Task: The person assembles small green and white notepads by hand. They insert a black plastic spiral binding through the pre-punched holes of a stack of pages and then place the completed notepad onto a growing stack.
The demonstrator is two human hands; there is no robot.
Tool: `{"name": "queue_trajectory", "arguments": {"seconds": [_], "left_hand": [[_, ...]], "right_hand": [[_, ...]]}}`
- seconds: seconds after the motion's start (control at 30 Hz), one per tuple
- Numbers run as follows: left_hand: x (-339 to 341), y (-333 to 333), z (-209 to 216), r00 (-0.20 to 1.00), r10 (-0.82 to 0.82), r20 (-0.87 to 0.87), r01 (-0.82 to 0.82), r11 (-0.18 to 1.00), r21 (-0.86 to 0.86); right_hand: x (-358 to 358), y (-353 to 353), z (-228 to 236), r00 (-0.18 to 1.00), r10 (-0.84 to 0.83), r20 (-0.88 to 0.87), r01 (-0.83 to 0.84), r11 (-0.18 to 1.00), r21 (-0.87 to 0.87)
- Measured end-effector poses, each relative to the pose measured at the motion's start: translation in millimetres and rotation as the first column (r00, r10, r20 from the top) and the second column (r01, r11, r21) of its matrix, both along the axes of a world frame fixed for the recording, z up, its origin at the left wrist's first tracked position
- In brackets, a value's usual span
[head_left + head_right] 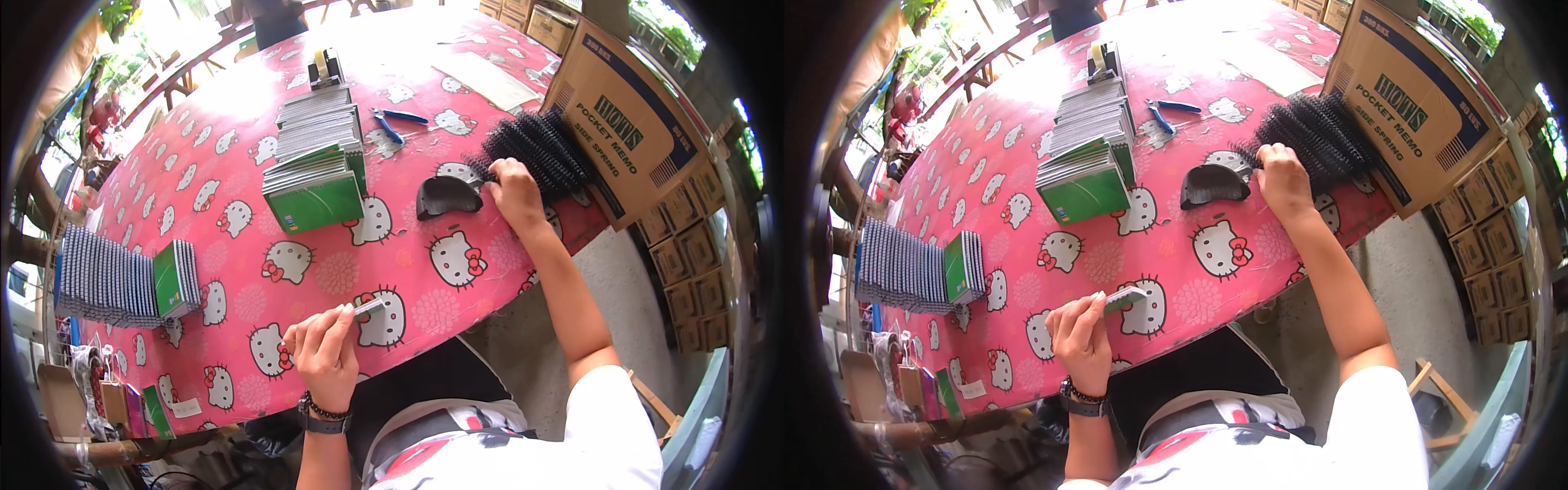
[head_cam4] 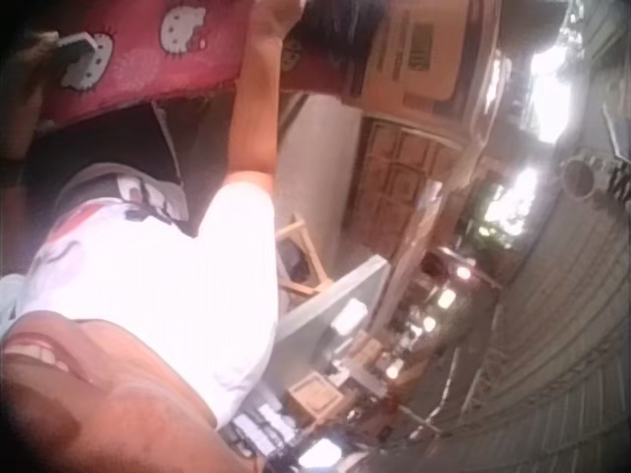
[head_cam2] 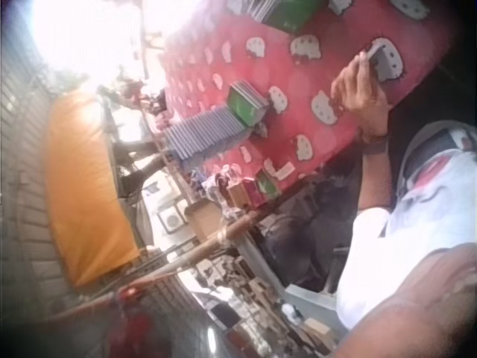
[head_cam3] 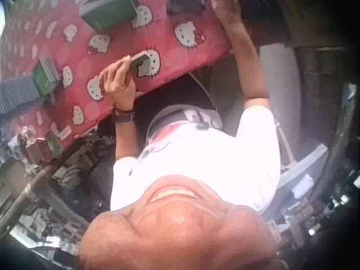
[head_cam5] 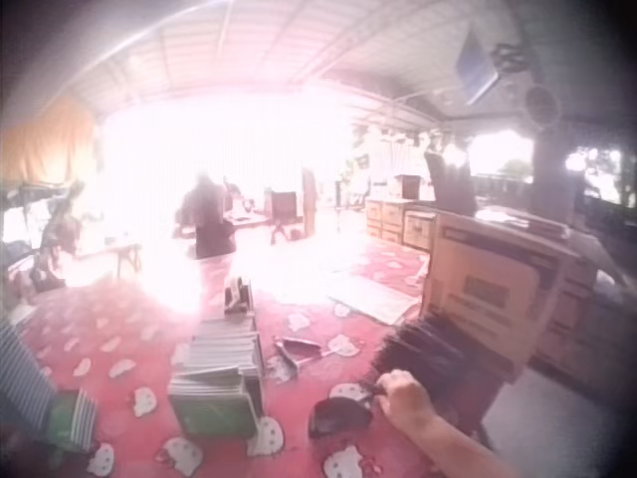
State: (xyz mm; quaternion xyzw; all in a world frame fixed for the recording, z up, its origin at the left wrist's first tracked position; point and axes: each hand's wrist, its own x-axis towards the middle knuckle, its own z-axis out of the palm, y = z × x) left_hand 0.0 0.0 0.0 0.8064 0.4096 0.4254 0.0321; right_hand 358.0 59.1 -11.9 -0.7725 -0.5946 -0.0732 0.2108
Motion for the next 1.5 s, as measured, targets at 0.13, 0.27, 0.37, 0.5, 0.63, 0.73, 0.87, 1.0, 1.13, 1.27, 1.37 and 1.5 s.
{"name": "queue_trajectory", "arguments": {"seconds": [0.13, 0.27, 0.37, 0.5, 0.63, 0.73, 0.87, 1.0, 1.13, 1.27, 1.37, 1.5], "left_hand": [[-2.7, -0.7, 2.2, 1.0, 0.004, -0.01, -0.004, 1.0, -0.011], [0.5, 5.8, 3.1, 0.999, -0.016, 0.038, 0.017, 1.0, -0.005], [-2.2, 6.6, 6.6, 0.998, -0.043, 0.043, 0.043, 0.999, -0.002], [-9.3, 12.9, 5.8, 0.999, -0.043, 0.027, 0.043, 0.999, -0.004], [-4.2, 15.8, 3.0, 0.999, -0.04, 0.021, 0.041, 0.998, -0.04], [-6.0, 13.3, 4.6, 0.998, -0.056, 0.025, 0.058, 0.997, -0.049], [-7.0, 9.8, 5.1, 0.999, -0.046, 0.025, 0.047, 0.997, -0.055], [-7.0, 8.1, 5.4, 0.999, -0.042, 0.022, 0.043, 0.998, -0.044], [-6.7, 7.9, 4.4, 0.999, -0.045, 0.031, 0.046, 0.998, -0.042], [-7.5, 6.1, 4.0, 0.999, -0.042, 0.027, 0.043, 0.998, -0.049], [-8.7, 4.6, 4.2, 0.999, -0.038, 0.022, 0.039, 0.998, -0.057], [-7.9, 4.4, 2.9, 0.999, -0.04, 0.035, 0.041, 0.999, -0.031]], "right_hand": [[8.8, 2.2, 3.3, 0.985, 0.089, -0.147, -0.067, 0.986, 0.15], [17.2, 1.5, 1.1, 0.998, 0.065, -0.021, -0.061, 0.984, 0.17], [0.7, -9.3, 33.6, 0.996, 0.045, 0.078, -0.066, 0.952, 0.297], [-77.6, -44.5, 71.6, 0.723, 0.362, -0.588, -0.378, 0.92, 0.101], [-122.0, -53.8, 45.2, 0.487, 0.628, -0.608, -0.696, 0.699, 0.164], [-132.1, -53.1, 35.5, 0.46, 0.686, -0.564, -0.717, 0.662, 0.22], [-141.6, -50.5, 29.9, 0.436, 0.716, -0.545, -0.717, 0.642, 0.272], [-145.9, -48.5, 28.7, 0.418, 0.707, -0.57, -0.712, 0.645, 0.277], [-145.3, -45.1, 36.6, 0.39, 0.736, -0.553, -0.772, 0.589, 0.24], [-143.0, -44.0, 37.8, 0.38, 0.732, -0.566, -0.836, 0.534, 0.128], [-142.4, -42.4, 42.3, 0.372, 0.71, -0.598, -0.847, 0.523, 0.094], [-141.2, -42.5, 40.2, 0.381, 0.731, -0.567, -0.849, 0.519, 0.099]]}}
